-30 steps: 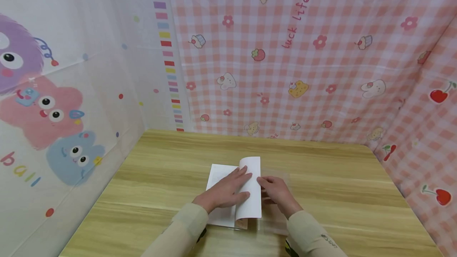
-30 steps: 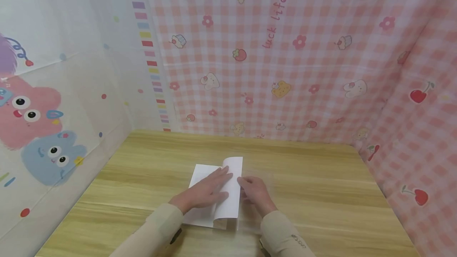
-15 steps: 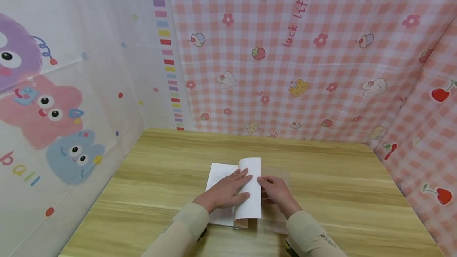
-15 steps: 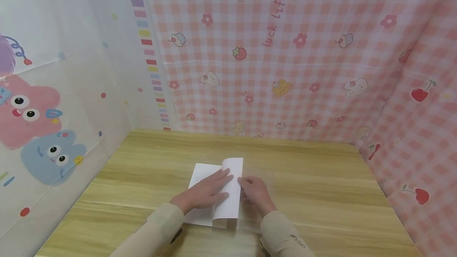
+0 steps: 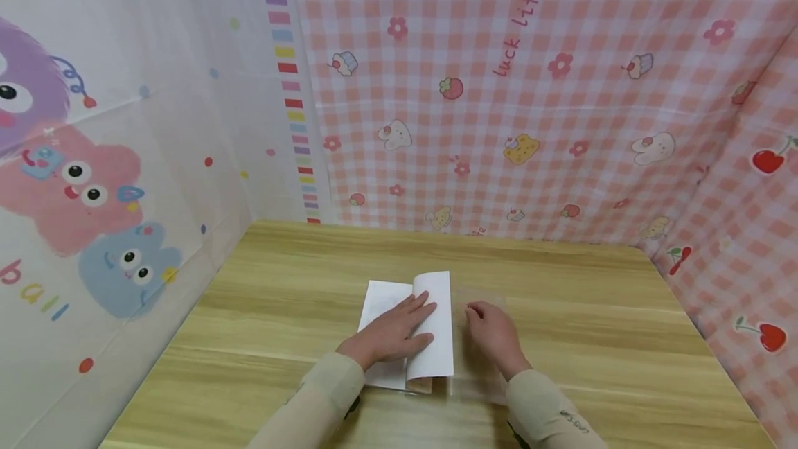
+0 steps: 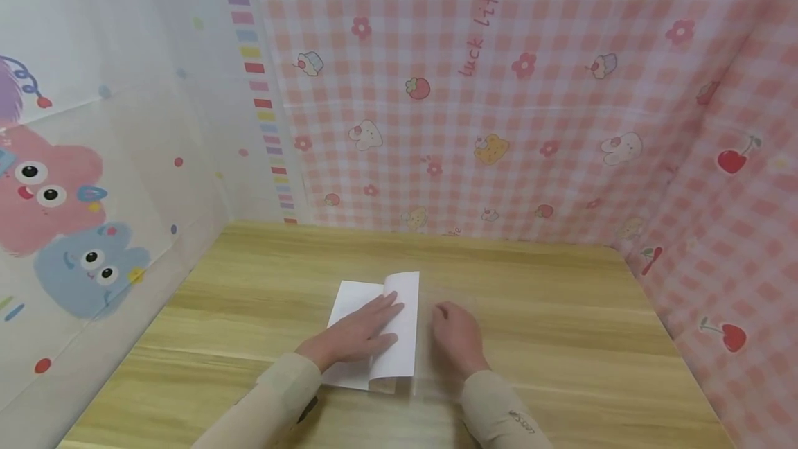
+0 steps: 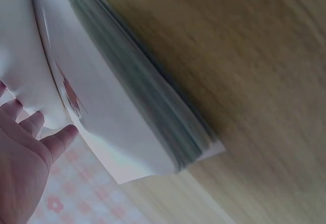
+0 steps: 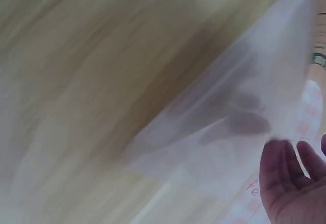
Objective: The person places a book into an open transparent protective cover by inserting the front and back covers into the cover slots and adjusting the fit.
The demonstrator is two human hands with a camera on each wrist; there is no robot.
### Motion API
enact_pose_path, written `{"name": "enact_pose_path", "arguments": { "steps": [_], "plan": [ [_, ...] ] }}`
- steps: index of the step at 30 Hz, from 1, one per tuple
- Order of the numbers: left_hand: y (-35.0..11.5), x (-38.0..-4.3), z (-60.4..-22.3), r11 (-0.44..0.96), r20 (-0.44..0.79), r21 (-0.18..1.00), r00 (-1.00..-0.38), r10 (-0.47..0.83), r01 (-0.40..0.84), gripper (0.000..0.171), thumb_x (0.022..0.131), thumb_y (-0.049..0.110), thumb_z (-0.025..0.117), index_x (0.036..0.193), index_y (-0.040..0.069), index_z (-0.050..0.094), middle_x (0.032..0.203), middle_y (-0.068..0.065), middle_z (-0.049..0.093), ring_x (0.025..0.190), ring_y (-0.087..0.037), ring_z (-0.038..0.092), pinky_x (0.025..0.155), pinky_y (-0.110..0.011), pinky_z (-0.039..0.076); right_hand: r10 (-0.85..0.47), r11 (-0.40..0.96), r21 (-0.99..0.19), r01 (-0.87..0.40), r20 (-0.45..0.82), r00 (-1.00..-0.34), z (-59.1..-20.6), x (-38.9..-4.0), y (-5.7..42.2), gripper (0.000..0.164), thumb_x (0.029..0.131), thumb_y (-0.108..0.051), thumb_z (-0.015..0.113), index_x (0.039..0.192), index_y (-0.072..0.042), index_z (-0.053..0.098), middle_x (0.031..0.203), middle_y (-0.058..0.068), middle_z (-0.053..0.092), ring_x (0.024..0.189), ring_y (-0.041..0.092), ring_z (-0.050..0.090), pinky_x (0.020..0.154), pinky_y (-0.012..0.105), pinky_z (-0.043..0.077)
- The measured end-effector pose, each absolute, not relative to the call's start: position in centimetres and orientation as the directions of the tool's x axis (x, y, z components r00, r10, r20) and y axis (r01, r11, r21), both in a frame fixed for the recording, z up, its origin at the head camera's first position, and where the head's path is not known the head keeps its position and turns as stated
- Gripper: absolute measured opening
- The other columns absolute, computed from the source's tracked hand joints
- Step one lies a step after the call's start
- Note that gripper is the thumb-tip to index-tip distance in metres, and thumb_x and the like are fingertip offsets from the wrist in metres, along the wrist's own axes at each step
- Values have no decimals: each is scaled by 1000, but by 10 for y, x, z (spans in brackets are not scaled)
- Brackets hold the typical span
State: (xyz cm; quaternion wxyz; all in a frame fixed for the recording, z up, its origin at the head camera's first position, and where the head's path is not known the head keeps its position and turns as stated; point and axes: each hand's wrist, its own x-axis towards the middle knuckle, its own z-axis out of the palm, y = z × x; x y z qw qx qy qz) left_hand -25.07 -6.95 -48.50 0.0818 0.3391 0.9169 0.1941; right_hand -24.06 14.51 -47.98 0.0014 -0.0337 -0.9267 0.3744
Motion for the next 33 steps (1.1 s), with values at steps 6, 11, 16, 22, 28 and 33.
{"name": "enact_pose_path", "arguments": {
  "steps": [6, 11, 16, 22, 28, 33],
  "plan": [
    [-68, -249, -485, 686, 2, 380, -743, 670, 620, 63, 98, 45, 38, 151, 12, 30, 159, -11, 20, 141, -33, 17, 114, -48, 28, -139, 890, -413, -192, 156, -978, -494, -237, 155, 34, 94, -14, 56, 121, 6, 61, 124, 31, 60, 115, 44, 51, 98, 59, 42],
    [-63, -247, -488, 712, -24, 325, -748, 664, 622, 62, 98, 47, 37, 151, 15, 30, 160, -9, 19, 142, -33, 15, 110, -53, 31, -241, 918, -291, -271, 135, -961, -504, -233, 157, 43, 94, -19, 55, 131, 3, 54, 136, 34, 48, 126, 47, 39, 107, 58, 33],
    [-56, -246, -493, 758, -56, 224, -768, 638, 613, 62, 98, 48, 36, 152, 19, 28, 160, -4, 17, 143, -29, 14, 108, -56, 33, -248, 927, -264, -266, 102, -963, -509, -231, 159, 44, 94, -21, 55, 132, 3, 53, 138, 34, 45, 126, 49, 37, 106, 60, 32],
    [-49, -244, -494, 779, -57, 145, -781, 622, 610, 60, 98, 47, 38, 151, 19, 31, 160, -5, 19, 143, -29, 14, 109, -56, 32, -216, 928, -294, -228, 74, -974, -512, -230, 162, 45, 94, -22, 54, 131, 3, 53, 137, 36, 44, 126, 50, 37, 103, 63, 33],
    [-43, -243, -497, 780, -40, 65, -779, 625, 622, 60, 97, 47, 39, 149, 18, 36, 159, -6, 23, 142, -31, 15, 107, -57, 33, -224, 930, -276, -241, 92, -970, -516, -231, 164, 46, 93, -23, 55, 130, 4, 54, 136, 35, 46, 124, 50, 39, 102, 63, 35],
    [-40, -242, -496, 782, -45, 20, -780, 624, 624, 58, 96, 46, 41, 146, 18, 41, 157, -6, 28, 142, -30, 18, 105, -56, 36, -225, 933, -266, -242, 94, -970, -517, -230, 165, 45, 93, -22, 56, 130, 4, 54, 136, 34, 47, 124, 49, 39, 101, 63, 35]
  ]
}}
